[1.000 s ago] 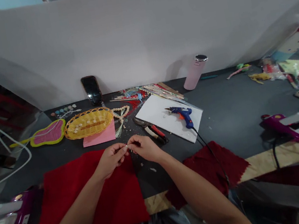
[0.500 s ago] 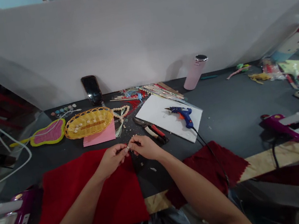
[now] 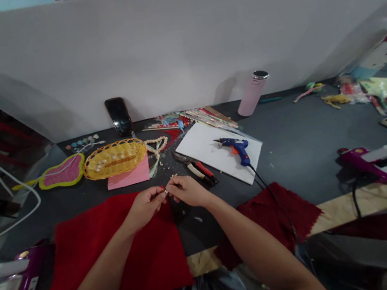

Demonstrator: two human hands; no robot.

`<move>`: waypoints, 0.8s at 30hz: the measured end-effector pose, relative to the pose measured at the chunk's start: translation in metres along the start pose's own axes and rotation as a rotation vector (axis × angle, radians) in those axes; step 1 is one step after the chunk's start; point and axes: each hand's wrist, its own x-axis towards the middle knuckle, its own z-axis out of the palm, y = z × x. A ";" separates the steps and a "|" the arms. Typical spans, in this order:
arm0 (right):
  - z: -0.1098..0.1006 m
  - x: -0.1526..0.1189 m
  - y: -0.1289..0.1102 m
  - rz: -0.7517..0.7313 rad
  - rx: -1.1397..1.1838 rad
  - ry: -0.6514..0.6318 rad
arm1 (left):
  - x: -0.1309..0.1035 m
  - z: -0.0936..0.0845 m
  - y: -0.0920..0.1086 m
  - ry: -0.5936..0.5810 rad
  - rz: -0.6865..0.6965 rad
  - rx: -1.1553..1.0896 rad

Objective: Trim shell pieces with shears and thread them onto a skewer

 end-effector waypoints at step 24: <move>0.001 0.000 0.001 0.050 -0.041 0.089 | -0.002 0.007 -0.002 0.220 0.042 0.240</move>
